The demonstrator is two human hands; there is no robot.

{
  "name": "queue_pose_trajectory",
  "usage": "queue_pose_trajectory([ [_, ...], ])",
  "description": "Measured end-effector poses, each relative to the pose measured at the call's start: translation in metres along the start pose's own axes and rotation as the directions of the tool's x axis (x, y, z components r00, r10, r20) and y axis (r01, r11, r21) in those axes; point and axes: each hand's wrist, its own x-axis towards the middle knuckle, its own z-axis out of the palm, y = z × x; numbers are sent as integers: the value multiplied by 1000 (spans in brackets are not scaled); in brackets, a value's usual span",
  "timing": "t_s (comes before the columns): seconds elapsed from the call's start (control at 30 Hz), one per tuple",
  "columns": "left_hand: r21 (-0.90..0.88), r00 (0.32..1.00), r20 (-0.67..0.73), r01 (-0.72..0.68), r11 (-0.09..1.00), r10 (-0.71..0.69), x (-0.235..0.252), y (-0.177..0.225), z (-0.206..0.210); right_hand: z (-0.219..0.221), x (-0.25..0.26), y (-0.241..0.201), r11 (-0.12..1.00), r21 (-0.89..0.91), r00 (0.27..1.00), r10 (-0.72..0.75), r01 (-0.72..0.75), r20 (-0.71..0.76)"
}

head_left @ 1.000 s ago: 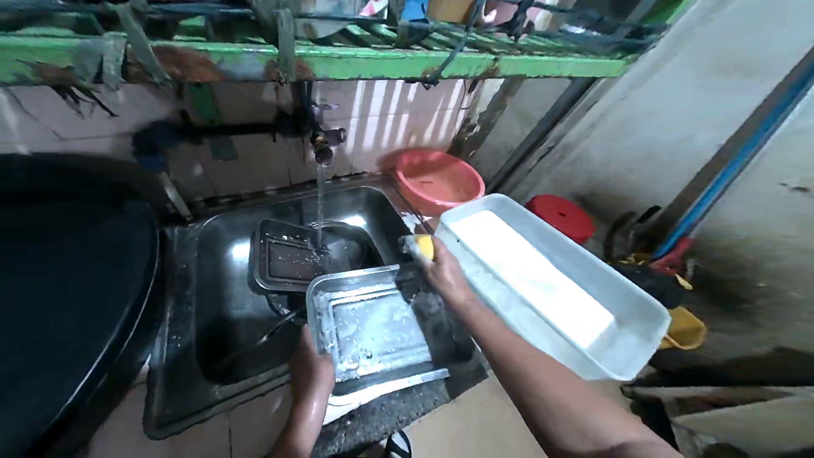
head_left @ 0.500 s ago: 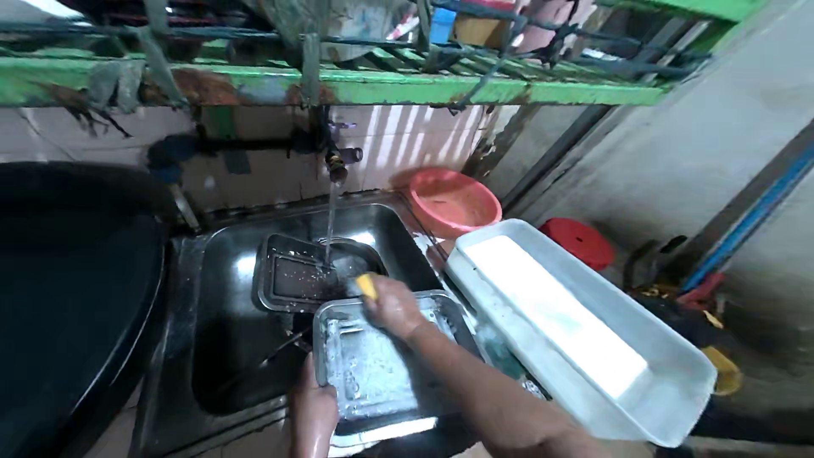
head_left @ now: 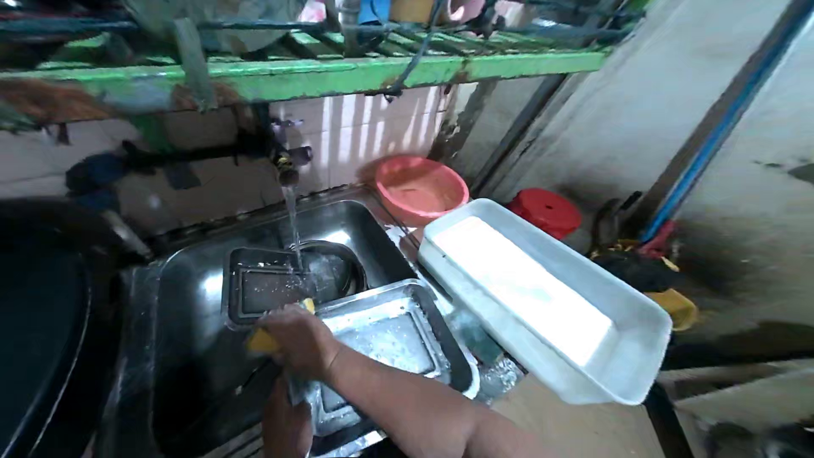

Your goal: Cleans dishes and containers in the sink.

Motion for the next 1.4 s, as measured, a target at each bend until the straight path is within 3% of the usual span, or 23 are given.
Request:
queue_pose_trajectory([
  [0.07,-33,998,-45,-51,998,49,5,-13,4,6,-12,-10,992,-41,992,-124,123,-32],
  [0.17,-33,996,-53,-76,997,74,5,-11,2,0,-11,-13,993,-6,992,-120,120,29],
  [0.27,-56,1000,-6,-26,998,26,-6,11,-8,-19,6,10,996,49,997,76,-77,31],
  [0.37,-116,999,-36,8,993,-13,-4,6,-5,-50,-13,40,927,29,927,371,-373,62],
  [0.5,-137,997,-65,32,990,-42,5,-6,2,-78,-66,87,844,-72,843,518,-532,-145],
  [0.63,-208,991,-120,23,978,-49,14,-12,9,-76,-102,102,907,-106,834,321,-407,-448],
  [0.67,-200,991,-117,37,979,-61,15,-11,8,-67,-104,95,880,-86,825,399,-467,-401],
  [0.73,-173,991,-115,41,984,-62,16,-6,6,-54,-87,66,812,-98,816,561,-575,-139],
  [0.77,-165,991,-122,27,986,-47,16,-5,6,-44,-75,51,825,-119,833,552,-553,-44],
  [0.87,-160,993,-112,20,987,-39,13,-2,4,-13,-45,26,937,-139,937,335,-320,99],
  [0.93,-132,993,-88,69,989,-81,14,4,-3,-11,-35,31,961,-163,958,247,-223,144],
  [1.03,-102,991,-67,111,988,-119,20,5,-10,-36,-37,58,939,-294,958,234,-178,167],
  [1.1,-129,990,-82,105,986,-116,25,2,-13,-64,-35,71,883,-408,925,329,-231,188],
  [1.17,-146,989,-64,126,981,-136,30,0,-18,-89,-31,82,788,-511,837,503,-344,213],
  [1.23,-185,990,-73,101,978,-117,31,-2,-19,-104,-32,95,730,-577,789,572,-366,224],
  [1.4,-184,988,-83,113,976,-130,34,-1,-19,-90,-83,98,778,-557,856,471,-290,213],
])
